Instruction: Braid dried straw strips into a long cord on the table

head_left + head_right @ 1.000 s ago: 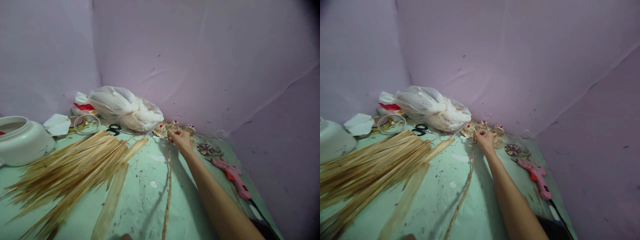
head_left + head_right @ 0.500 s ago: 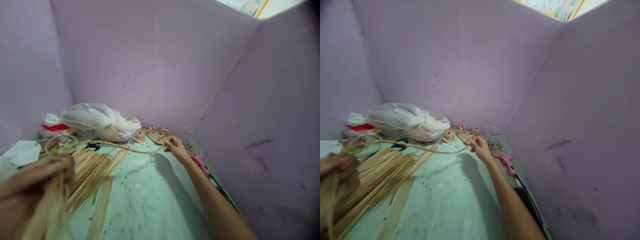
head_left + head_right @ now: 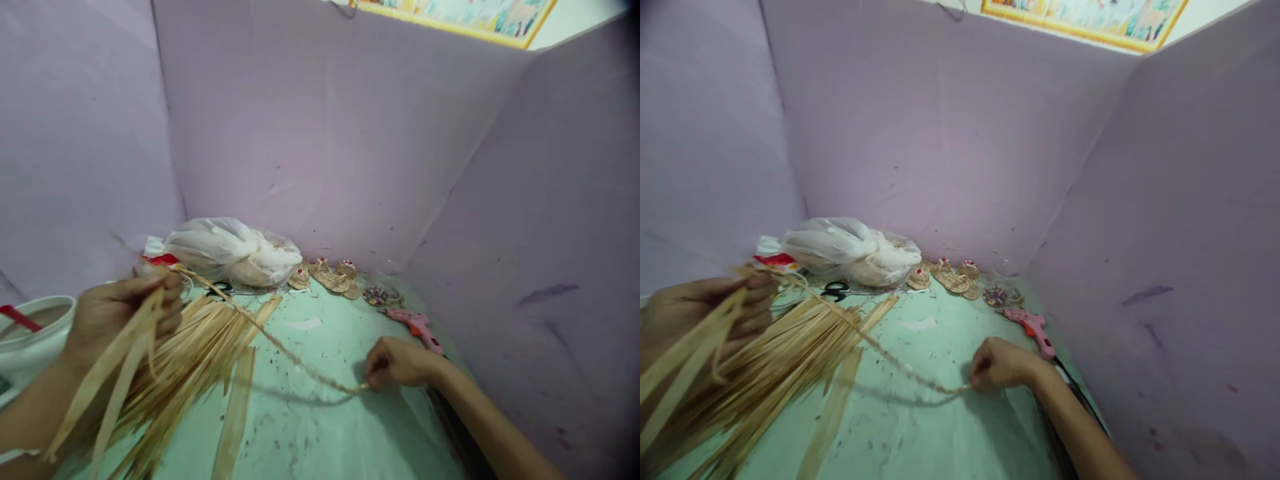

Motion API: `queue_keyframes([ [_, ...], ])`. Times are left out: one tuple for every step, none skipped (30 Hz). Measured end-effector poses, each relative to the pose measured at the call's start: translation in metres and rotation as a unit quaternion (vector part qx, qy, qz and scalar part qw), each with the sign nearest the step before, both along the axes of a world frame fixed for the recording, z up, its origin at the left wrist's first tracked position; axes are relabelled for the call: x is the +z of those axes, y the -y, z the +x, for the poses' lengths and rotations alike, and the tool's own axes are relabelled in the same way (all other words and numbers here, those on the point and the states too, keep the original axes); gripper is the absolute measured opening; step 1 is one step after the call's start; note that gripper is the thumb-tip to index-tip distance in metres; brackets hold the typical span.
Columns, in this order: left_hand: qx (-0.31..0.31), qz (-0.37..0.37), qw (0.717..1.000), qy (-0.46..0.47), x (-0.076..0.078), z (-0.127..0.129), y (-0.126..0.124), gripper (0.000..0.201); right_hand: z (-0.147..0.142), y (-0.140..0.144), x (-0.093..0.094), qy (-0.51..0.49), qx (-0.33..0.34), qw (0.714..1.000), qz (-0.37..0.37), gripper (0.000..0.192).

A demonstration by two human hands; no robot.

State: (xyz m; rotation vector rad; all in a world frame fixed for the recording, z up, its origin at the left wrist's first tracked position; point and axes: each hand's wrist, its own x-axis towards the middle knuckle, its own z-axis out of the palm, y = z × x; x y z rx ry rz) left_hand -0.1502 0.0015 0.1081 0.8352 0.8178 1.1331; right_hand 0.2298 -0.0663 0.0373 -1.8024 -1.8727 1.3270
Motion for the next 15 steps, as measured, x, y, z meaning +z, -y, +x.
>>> queue_keyframes([
  [-0.049,-0.007,0.999,-0.005,-0.001,0.007,0.005,0.014,-0.006,0.002,0.004,0.054,0.013,0.998,0.013,0.005],
  [-0.094,-0.013,0.995,-0.008,-0.003,0.012,0.008,0.013,-0.015,0.004,0.010,0.094,0.007,0.994,0.049,0.008],
  [-0.118,-0.016,0.993,-0.006,-0.004,0.016,0.010,0.012,-0.027,0.005,0.018,0.105,-0.013,0.987,0.117,0.012],
  [-0.140,-0.015,0.990,-0.001,-0.006,0.019,0.011,0.011,-0.040,0.004,0.027,0.087,-0.034,0.977,0.189,0.016],
  [-0.157,-0.013,0.987,0.004,-0.007,0.022,0.011,0.010,-0.055,0.003,0.035,0.051,-0.040,0.970,0.232,0.020],
  [-0.168,-0.004,0.986,0.011,-0.007,0.026,0.011,0.010,-0.072,0.001,0.042,0.003,-0.039,0.969,0.244,0.022],
  [-0.177,0.007,0.984,0.016,-0.007,0.029,0.011,0.010,-0.088,-0.001,0.045,-0.057,-0.032,0.971,0.229,0.025],
  [-0.174,0.019,0.984,0.023,-0.007,0.033,0.010,0.009,-0.104,-0.004,0.045,-0.123,-0.034,0.972,0.199,0.027],
  [-0.168,0.027,0.985,0.029,-0.006,0.037,0.011,0.009,-0.118,-0.007,0.041,-0.185,-0.036,0.969,0.159,0.029],
  [-0.158,0.031,0.986,0.037,-0.005,0.041,0.011,0.009,-0.129,-0.010,0.034,-0.234,-0.044,0.965,0.112,0.031],
  [-0.145,0.029,0.988,0.042,-0.005,0.045,0.010,0.009,-0.138,-0.012,0.025,-0.278,-0.051,0.956,0.076,0.032],
  [-0.132,0.023,0.990,0.042,-0.004,0.047,0.009,0.008,-0.144,-0.015,0.014,-0.331,-0.066,0.940,0.056,0.033],
  [-0.116,0.014,0.993,0.033,-0.003,0.049,0.008,0.007,-0.146,-0.017,0.005,-0.374,-0.088,0.923,0.036,0.034],
  [-0.091,0.012,0.996,0.021,-0.002,0.049,0.006,0.006,-0.146,-0.019,-0.004,-0.401,-0.115,0.908,0.023,0.036],
  [-0.067,0.012,0.998,0.003,-0.001,0.049,0.003,0.008,-0.143,-0.020,-0.011,-0.419,-0.147,0.896,0.024,0.037],
])
